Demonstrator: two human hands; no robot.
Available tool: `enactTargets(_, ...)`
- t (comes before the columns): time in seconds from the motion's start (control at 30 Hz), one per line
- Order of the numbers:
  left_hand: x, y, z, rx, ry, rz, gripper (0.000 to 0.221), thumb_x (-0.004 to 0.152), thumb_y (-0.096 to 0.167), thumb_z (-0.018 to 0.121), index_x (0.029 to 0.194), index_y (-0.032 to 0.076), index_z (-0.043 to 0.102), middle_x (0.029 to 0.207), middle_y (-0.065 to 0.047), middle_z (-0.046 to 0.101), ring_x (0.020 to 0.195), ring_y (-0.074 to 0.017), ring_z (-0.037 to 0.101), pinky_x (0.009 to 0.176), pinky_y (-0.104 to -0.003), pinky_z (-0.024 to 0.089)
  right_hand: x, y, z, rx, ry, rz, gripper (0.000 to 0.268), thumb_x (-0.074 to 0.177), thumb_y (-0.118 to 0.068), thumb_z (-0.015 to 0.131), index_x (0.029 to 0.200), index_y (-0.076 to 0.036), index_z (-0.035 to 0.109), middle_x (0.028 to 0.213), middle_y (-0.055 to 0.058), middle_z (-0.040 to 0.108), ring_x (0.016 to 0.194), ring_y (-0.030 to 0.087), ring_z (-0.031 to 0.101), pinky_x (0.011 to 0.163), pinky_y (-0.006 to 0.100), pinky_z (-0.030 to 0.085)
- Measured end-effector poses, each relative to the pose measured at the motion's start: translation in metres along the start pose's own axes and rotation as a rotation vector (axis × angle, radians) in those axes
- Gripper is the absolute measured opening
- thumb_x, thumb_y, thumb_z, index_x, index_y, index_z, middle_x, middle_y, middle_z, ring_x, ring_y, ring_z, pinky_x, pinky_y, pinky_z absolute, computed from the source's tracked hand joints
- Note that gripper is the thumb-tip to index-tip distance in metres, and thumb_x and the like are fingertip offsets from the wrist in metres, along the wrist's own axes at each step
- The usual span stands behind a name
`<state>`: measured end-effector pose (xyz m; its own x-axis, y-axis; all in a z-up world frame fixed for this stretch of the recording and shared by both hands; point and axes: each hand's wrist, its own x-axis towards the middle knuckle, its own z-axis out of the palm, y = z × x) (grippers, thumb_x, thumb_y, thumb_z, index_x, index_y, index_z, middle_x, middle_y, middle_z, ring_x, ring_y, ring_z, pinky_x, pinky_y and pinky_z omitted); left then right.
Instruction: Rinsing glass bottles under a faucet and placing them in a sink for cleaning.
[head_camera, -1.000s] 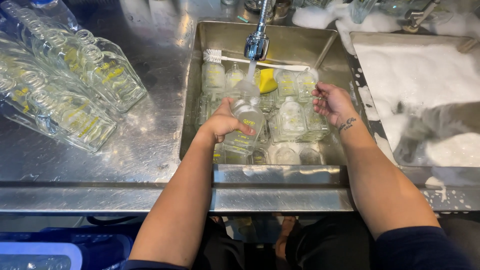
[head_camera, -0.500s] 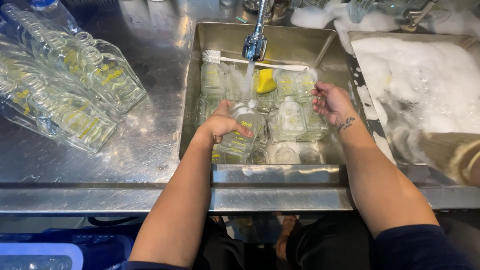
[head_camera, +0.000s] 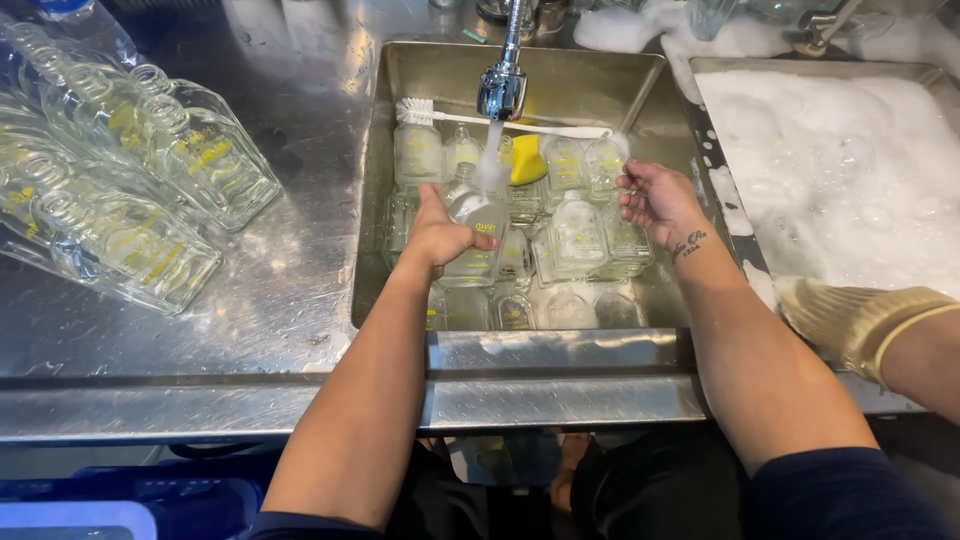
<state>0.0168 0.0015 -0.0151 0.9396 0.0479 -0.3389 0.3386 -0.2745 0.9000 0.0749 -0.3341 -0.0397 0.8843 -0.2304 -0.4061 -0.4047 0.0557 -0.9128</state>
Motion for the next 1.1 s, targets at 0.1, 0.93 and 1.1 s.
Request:
enactTargets(0.1, -0.001, 0.001, 0.002, 0.003, -0.002, 0.002, 0.109, 0.047, 0.006, 0.101, 0.137, 0.013, 0.039, 0.141, -0.020, 0.058, 0.139, -0.0405, 0.049, 0.113, -0.051, 0.045, 0.004, 0.003, 0.001, -0.006, 0.006, -0.010, 0.015, 0.095, -0.035, 0.066, 0.100, -0.021, 0.065, 0.086, -0.006, 0.071, 0.066, 0.011, 0.069, 0.061, 0.028, 0.061)
enactTargets(0.93, -0.056, 0.085, -0.001, -0.627, 0.119, -0.152, 0.098, 0.084, 0.068, 0.056, 0.153, 0.000, 0.037, 0.162, -0.028, 0.033, 0.152, -0.0429, 0.028, 0.120, -0.060, 0.030, -0.109, -0.042, 0.202, 0.130, -0.269, 0.119, 0.075, 0.077, -0.038, 0.082, 0.139, -0.005, 0.057, 0.139, 0.015, 0.059, 0.132, 0.027, 0.056, 0.107, 0.050, 0.045)
enactTargets(1.1, -0.048, 0.076, 0.005, -0.443, 0.120, 0.065, 0.083, 0.089, 0.065, 0.057, 0.149, 0.008, 0.050, 0.160, -0.019, 0.041, 0.152, -0.0365, 0.028, 0.124, -0.050, 0.027, -0.049, -0.026, 0.201, 0.417, -0.330, 0.139, 0.065, 0.072, -0.025, 0.084, 0.131, -0.008, 0.059, 0.115, 0.017, 0.071, 0.103, 0.036, 0.072, 0.082, 0.055, 0.062)
